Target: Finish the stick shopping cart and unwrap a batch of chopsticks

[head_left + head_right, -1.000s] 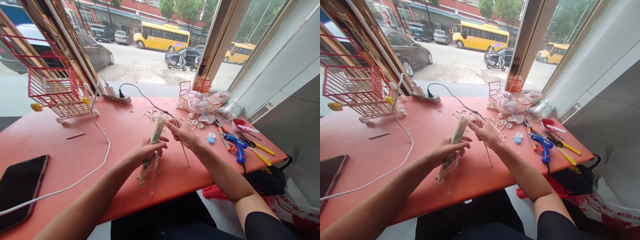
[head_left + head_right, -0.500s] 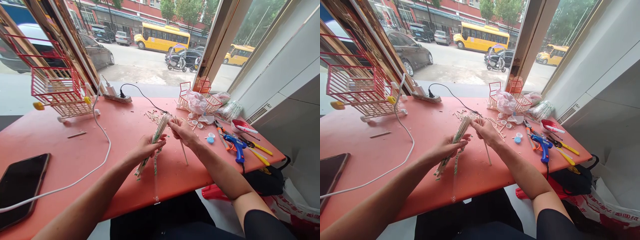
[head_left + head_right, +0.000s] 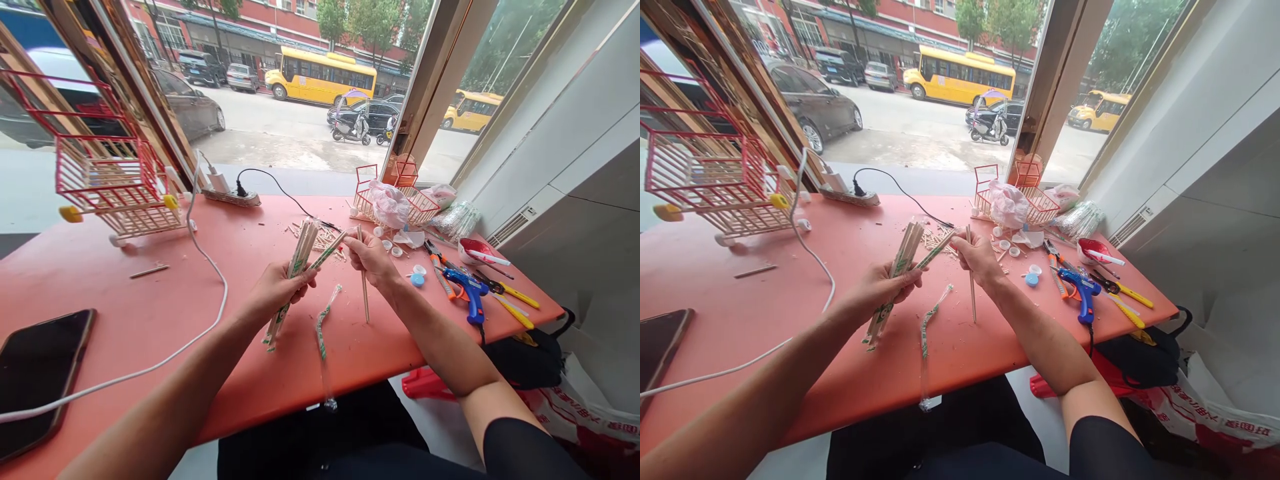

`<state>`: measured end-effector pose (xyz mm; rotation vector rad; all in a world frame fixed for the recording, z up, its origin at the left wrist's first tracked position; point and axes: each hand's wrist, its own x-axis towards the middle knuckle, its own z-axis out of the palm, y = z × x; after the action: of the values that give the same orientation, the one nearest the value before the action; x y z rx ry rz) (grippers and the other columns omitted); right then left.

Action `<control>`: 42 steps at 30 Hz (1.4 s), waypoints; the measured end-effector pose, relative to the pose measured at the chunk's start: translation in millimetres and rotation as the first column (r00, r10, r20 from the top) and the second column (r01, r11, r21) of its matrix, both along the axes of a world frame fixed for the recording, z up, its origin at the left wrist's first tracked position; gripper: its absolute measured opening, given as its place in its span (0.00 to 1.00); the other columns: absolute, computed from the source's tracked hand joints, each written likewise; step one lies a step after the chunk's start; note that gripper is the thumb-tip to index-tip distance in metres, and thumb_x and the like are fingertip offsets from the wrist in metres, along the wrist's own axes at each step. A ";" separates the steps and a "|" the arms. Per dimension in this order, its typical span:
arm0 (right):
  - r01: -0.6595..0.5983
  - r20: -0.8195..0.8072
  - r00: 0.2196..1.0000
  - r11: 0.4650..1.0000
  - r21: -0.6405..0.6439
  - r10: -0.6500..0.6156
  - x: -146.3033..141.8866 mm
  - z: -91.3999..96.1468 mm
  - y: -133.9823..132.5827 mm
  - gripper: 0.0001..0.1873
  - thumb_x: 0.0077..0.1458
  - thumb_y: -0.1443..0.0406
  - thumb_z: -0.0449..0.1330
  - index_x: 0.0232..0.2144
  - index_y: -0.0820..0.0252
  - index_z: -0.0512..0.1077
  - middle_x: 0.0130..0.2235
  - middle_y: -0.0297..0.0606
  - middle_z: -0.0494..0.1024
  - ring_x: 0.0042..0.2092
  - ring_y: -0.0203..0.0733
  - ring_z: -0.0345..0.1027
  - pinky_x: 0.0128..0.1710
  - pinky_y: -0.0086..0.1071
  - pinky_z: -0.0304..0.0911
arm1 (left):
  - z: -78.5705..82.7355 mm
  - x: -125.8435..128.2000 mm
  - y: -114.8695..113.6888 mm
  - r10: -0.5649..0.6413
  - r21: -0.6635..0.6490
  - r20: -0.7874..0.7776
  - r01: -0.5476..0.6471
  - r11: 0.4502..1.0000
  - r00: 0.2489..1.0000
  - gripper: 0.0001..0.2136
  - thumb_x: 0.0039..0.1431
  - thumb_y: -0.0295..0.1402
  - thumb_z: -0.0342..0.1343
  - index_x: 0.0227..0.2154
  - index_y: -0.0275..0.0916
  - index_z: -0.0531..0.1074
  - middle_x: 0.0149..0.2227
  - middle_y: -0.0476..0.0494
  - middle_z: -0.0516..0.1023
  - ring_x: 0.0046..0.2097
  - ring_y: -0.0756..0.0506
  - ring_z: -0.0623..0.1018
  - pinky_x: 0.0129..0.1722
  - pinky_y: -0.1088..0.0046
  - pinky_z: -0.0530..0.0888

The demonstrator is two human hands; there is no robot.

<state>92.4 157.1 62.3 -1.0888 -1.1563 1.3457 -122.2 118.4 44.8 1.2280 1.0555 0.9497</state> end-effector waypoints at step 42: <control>0.107 -0.184 0.980 0.982 0.153 -0.078 -3.9 4.4 -5.0 0.35 0.38 0.37 0.79 0.33 0.58 0.80 0.23 0.22 0.60 0.22 0.25 0.42 0.19 0.28 0.35 | 6.1 1.4 -5.1 -0.010 0.007 -0.043 0.010 1.000 0.999 0.19 0.46 0.48 0.70 0.26 0.39 0.71 0.16 0.56 0.62 0.19 0.55 0.59 0.19 0.76 0.53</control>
<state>88.6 152.1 66.7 -0.8766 -1.0513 1.2265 -120.8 113.3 50.9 1.2630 1.0796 0.9236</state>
